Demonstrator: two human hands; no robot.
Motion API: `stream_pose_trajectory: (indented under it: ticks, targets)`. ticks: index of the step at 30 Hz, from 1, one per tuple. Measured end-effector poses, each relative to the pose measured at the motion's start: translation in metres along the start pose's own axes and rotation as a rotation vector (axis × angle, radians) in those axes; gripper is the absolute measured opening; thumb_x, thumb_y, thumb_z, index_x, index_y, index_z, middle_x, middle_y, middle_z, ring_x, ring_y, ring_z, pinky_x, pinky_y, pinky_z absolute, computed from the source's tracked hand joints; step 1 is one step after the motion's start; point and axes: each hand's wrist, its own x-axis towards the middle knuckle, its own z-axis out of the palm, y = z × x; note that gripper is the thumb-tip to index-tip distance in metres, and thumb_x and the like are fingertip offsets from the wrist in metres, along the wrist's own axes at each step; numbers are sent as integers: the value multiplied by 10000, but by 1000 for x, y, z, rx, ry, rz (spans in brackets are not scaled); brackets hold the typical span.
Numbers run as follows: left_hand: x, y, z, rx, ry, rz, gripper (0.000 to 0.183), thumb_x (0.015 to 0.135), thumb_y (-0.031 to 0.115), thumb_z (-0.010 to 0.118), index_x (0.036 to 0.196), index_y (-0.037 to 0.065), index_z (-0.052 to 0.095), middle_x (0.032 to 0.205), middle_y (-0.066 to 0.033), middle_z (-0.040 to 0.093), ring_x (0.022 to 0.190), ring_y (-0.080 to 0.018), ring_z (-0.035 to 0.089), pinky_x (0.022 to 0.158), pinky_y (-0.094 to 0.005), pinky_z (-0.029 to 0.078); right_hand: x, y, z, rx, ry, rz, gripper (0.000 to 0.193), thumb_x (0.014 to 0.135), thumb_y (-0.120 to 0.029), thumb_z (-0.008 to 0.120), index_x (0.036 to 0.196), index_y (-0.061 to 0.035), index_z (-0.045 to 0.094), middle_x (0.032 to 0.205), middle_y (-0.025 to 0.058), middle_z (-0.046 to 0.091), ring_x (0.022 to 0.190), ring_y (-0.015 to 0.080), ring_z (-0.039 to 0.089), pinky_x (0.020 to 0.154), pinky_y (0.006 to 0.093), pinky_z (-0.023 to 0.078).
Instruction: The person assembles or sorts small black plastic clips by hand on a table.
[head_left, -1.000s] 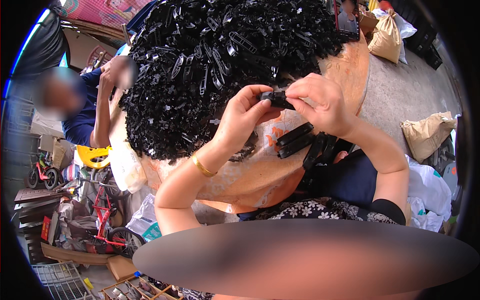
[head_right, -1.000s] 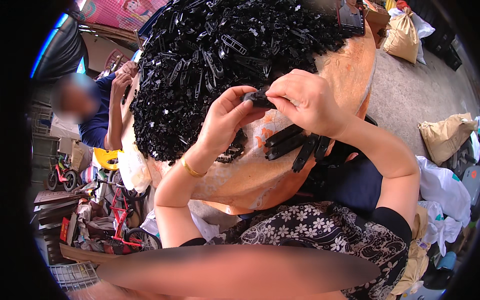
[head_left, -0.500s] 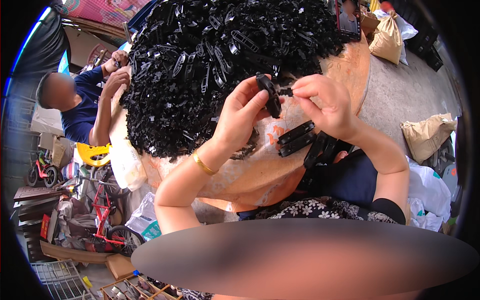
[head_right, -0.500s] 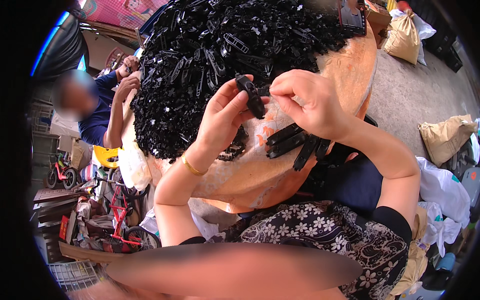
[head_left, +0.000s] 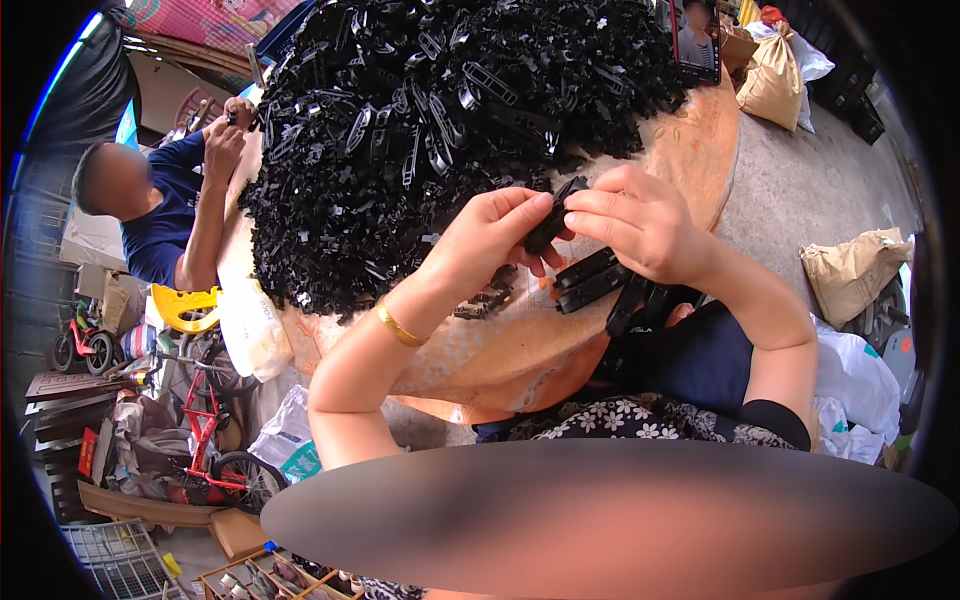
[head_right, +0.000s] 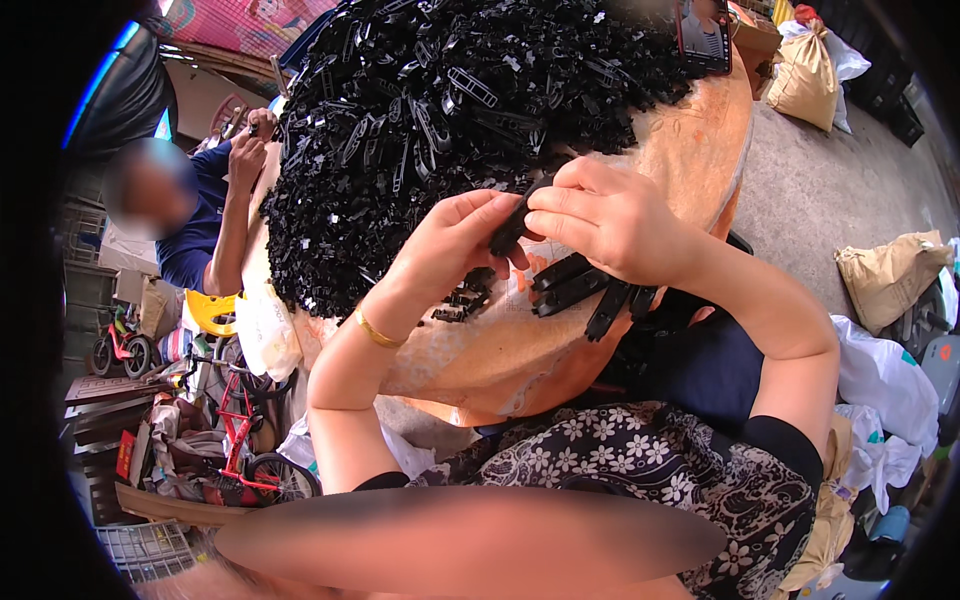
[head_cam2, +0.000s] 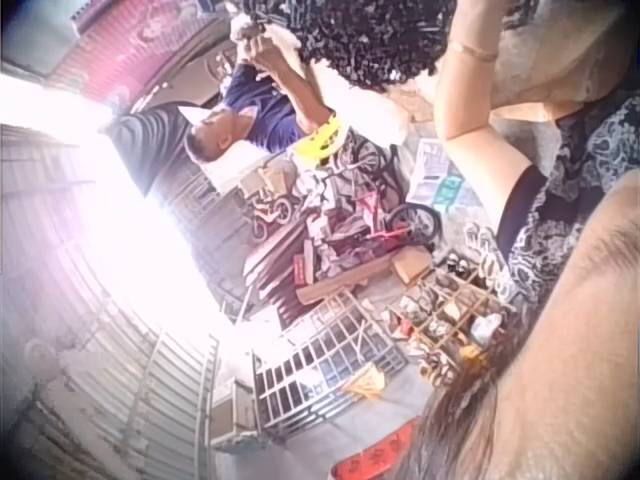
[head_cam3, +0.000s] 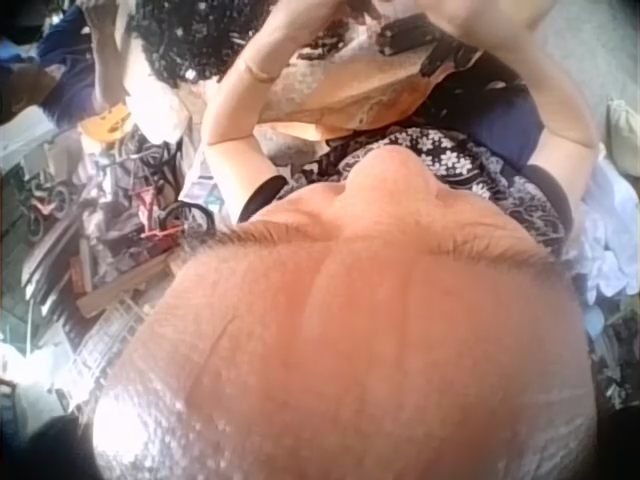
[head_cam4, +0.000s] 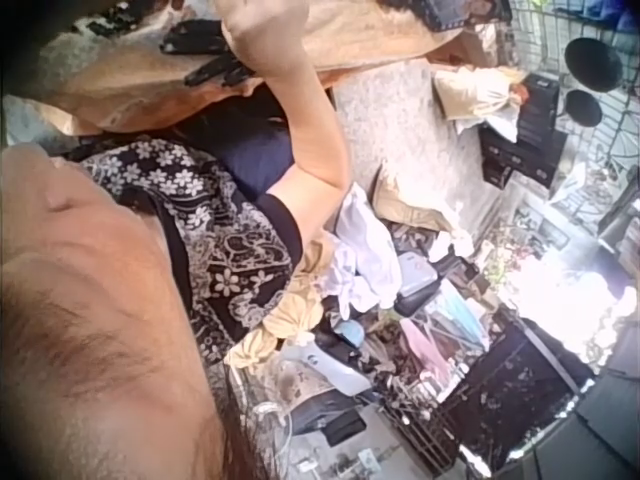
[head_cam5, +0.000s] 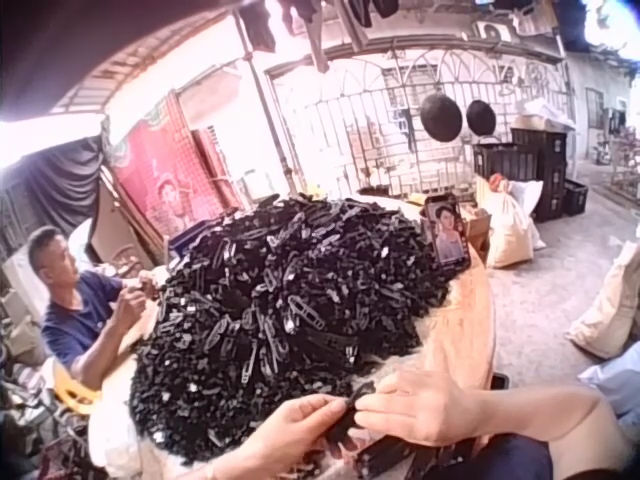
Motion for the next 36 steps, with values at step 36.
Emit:
stream_pose_trajectory:
  ticks: [36]
  targets:
    - [12,21,-75,1594,810,247,407,773,410,660,778,4,631,868,-134,585,913,-293,553,778,-388,480,-12,54,29,-33,-214,348,191,779,-105,645,950,-22,620,893,86,586,863,257,569,733,337,479]
